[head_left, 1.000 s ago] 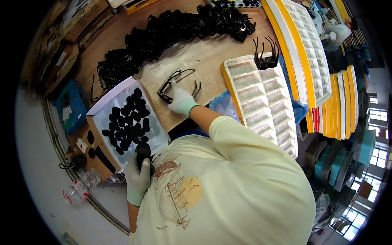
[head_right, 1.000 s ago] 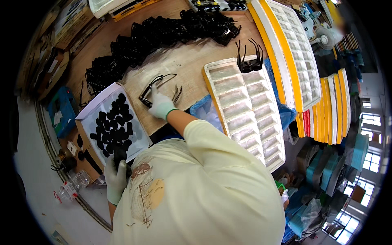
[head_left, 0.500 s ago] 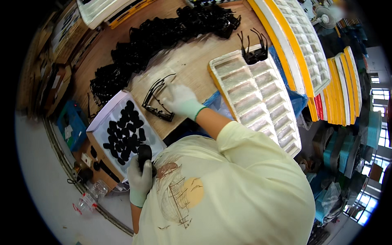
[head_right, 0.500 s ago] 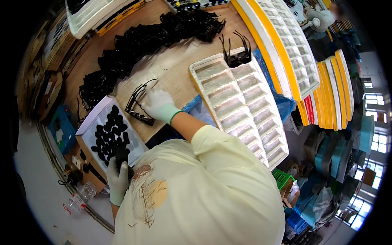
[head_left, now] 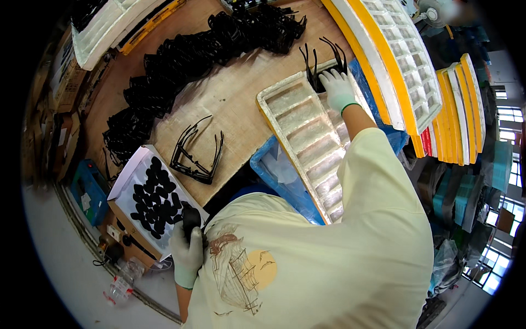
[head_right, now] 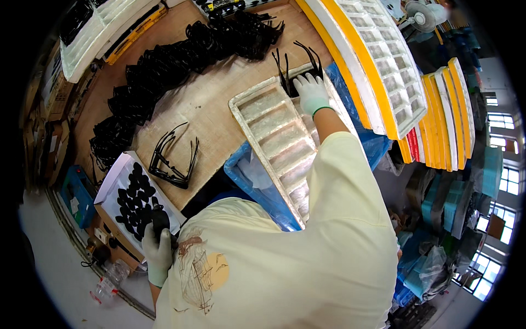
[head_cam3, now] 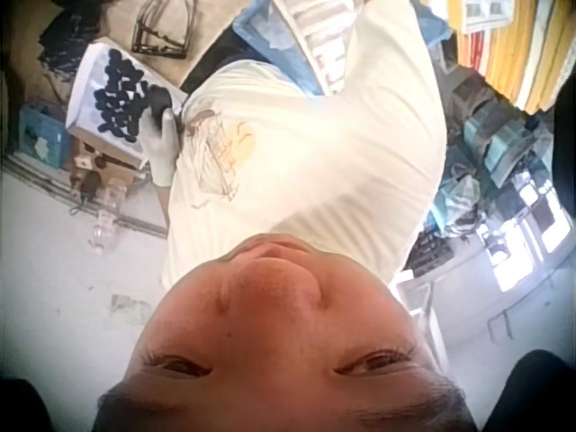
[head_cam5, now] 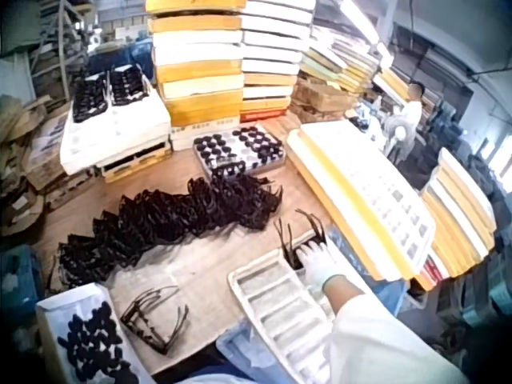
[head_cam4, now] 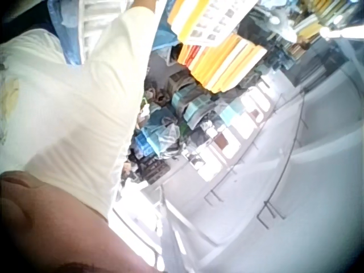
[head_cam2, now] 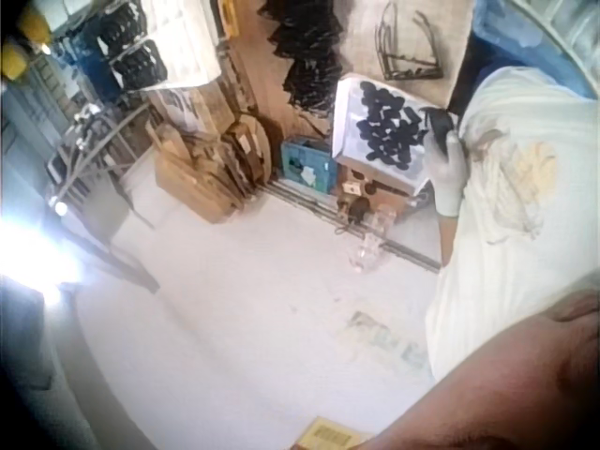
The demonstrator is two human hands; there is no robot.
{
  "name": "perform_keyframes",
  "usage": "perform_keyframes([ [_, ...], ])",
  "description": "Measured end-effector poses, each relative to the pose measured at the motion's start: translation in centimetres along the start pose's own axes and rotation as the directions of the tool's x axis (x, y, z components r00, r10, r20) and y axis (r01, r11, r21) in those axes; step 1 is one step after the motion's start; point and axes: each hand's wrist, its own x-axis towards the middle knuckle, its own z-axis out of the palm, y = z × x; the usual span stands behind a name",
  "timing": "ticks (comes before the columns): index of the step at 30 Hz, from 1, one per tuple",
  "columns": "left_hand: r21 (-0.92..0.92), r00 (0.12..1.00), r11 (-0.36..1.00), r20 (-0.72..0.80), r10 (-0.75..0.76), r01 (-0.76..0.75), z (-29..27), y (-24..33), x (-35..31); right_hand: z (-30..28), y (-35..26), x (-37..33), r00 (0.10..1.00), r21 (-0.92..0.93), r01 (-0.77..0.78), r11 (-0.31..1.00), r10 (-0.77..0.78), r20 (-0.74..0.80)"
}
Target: The person picks small black rubber pieces from a tray and attaches them to black plastic frames, then places the assembled units into a white foam tray. The process repeats with multiple units.
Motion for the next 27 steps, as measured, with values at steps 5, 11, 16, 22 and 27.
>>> perform_keyframes([
  [5, 0.013, 1.000, 1.000, 0.010, -0.012, 0.012, 0.4, 1.0, 0.4, -1.1, 1.6, 1.1, 0.997, 0.094, 0.071, 0.993, -0.071, 0.001],
  [11, -0.027, 0.999, 0.999, -0.031, -0.043, 0.043, 0.3, 1.5, 0.1, -6.2, 2.1, 0.6, 0.997, 0.409, -0.021, 0.912, -0.012, 0.076],
  [16, -0.066, 0.997, 0.996, -0.037, -0.069, 0.066, -0.1, 0.0, -0.5, -13.2, -6.2, -0.7, 0.976, 0.760, -0.064, 0.646, 0.200, -0.088],
  [22, 0.043, 1.000, 0.999, 0.007, 0.009, -0.010, -1.2, -0.1, -0.4, -17.4, -23.0, -0.6, 0.971, 0.770, 0.235, 0.593, -0.118, -0.206],
  [27, -0.011, 1.000, 1.000, 0.018, -0.023, 0.023, -2.6, -0.8, -2.1, -17.4, -34.4, 1.5, 0.967, 0.741, 0.094, 0.665, -0.238, 0.091],
])
